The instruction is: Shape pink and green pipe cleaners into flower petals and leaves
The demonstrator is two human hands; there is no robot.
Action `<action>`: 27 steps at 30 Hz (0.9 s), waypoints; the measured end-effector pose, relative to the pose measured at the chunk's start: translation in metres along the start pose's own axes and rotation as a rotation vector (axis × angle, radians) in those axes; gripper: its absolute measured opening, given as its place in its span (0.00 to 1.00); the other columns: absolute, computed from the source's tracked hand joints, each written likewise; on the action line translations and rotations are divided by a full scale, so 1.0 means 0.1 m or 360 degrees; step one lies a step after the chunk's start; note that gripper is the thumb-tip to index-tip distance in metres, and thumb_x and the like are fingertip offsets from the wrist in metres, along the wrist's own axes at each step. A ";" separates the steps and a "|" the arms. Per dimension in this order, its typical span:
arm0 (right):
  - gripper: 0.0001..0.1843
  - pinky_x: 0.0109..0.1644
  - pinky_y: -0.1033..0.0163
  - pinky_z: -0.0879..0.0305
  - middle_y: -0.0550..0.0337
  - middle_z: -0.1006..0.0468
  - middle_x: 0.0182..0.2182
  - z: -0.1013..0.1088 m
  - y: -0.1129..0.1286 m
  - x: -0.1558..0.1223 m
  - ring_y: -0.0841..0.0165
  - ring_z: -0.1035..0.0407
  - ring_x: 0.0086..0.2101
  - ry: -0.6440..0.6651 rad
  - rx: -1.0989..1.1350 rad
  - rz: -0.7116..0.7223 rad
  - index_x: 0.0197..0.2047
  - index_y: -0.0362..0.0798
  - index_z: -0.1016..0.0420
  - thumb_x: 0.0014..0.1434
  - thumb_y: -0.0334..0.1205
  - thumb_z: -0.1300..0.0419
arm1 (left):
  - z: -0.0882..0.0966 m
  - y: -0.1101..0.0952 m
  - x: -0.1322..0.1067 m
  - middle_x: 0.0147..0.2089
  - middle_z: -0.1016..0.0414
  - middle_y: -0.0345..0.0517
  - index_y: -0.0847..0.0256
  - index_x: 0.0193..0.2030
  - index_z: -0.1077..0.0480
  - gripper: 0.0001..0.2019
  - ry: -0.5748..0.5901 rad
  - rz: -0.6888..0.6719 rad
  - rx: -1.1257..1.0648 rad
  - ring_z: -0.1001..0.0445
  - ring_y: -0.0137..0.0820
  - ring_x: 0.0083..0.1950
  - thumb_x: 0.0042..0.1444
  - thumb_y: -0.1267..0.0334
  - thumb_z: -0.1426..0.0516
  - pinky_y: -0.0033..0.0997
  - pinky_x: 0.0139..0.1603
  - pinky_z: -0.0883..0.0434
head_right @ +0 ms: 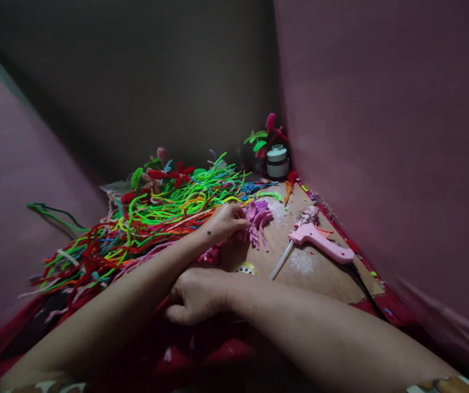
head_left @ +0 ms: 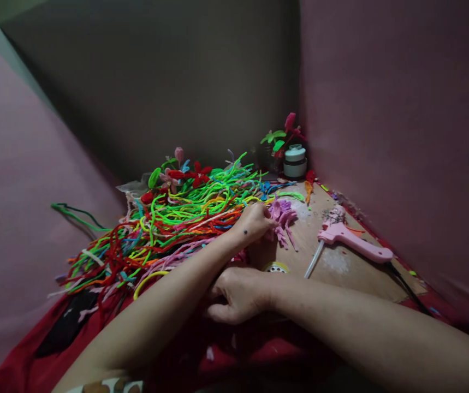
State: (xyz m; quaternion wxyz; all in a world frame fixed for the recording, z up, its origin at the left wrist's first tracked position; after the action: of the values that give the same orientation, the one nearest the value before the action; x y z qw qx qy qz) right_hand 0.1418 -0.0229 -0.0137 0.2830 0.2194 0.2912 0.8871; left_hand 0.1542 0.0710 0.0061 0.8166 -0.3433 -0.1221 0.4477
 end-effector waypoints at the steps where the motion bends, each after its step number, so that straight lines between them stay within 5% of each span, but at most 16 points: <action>1: 0.12 0.19 0.71 0.54 0.67 0.40 0.15 0.00 0.00 0.00 0.78 0.49 0.16 -0.0003 -0.0006 -0.0003 0.19 0.45 0.37 0.48 0.42 0.48 | 0.02 -0.01 -0.03 0.15 0.33 0.39 0.65 0.26 0.31 0.07 0.0002 -0.0018 -0.0031 0.38 0.24 0.13 0.45 0.63 0.44 0.22 0.13 0.42; 7: 0.10 0.23 0.70 0.52 0.64 0.34 0.18 0.02 0.02 -0.03 0.77 0.47 0.18 0.0023 -0.0127 -0.0014 0.23 0.46 0.33 0.50 0.40 0.49 | 0.39 -0.14 -0.48 0.17 0.33 0.38 0.66 0.28 0.34 0.08 0.0003 -0.0166 -0.0580 0.37 0.21 0.13 0.50 0.62 0.44 0.20 0.13 0.40; 9: 0.11 0.24 0.69 0.52 0.63 0.32 0.18 0.00 0.02 -0.04 0.77 0.47 0.19 0.0001 -0.0143 0.0031 0.22 0.45 0.32 0.51 0.40 0.48 | 0.61 -0.10 -0.65 0.17 0.33 0.38 0.66 0.28 0.33 0.10 -0.0187 -0.0225 -0.0656 0.36 0.21 0.14 0.49 0.60 0.43 0.19 0.12 0.41; 11: 0.13 0.25 0.69 0.53 0.63 0.34 0.17 -0.02 0.03 -0.04 0.77 0.49 0.19 -0.0054 -0.0176 0.0101 0.19 0.44 0.33 0.52 0.41 0.47 | 0.84 0.02 -0.78 0.16 0.35 0.37 0.66 0.28 0.33 0.10 -0.0396 -0.0222 -0.0624 0.38 0.21 0.14 0.49 0.60 0.42 0.18 0.12 0.42; 15: 0.12 0.25 0.68 0.54 0.64 0.35 0.17 -0.06 0.02 -0.03 0.76 0.50 0.20 -0.0074 -0.0173 0.0153 0.19 0.44 0.34 0.52 0.38 0.46 | 1.13 0.44 -0.93 0.16 0.35 0.38 0.67 0.26 0.33 0.09 -0.0469 -0.0102 -0.0593 0.39 0.20 0.15 0.47 0.61 0.42 0.19 0.14 0.42; 20: 0.12 0.25 0.68 0.54 0.66 0.39 0.17 -0.09 0.03 -0.02 0.76 0.51 0.20 -0.0047 -0.0161 0.0153 0.18 0.45 0.38 0.52 0.36 0.46 | 1.22 0.89 -1.01 0.16 0.36 0.36 0.66 0.28 0.31 0.08 -0.0467 0.0116 -0.0351 0.41 0.20 0.15 0.44 0.62 0.43 0.19 0.16 0.44; 27: 0.11 0.27 0.68 0.52 0.64 0.35 0.19 -0.12 0.02 -0.02 0.76 0.48 0.22 0.0041 -0.0174 0.0106 0.21 0.45 0.35 0.54 0.36 0.46 | 1.26 1.17 -1.12 0.22 0.29 0.39 0.63 0.26 0.26 0.09 -0.0386 0.0092 0.0418 0.34 0.25 0.25 0.42 0.60 0.43 0.21 0.25 0.41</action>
State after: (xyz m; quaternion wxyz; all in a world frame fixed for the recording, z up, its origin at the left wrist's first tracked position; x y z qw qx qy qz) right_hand 0.1354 -0.0304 -0.0217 0.2610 0.2019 0.2386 0.9133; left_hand -0.0497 0.0790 0.0322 0.8204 -0.1807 -0.1503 0.5212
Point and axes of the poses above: each hand's wrist, its own x-axis towards the middle knuckle, its own z-axis out of the back of the hand, y = z × x, the point moved 2 cm from there along x, towards the middle knuckle
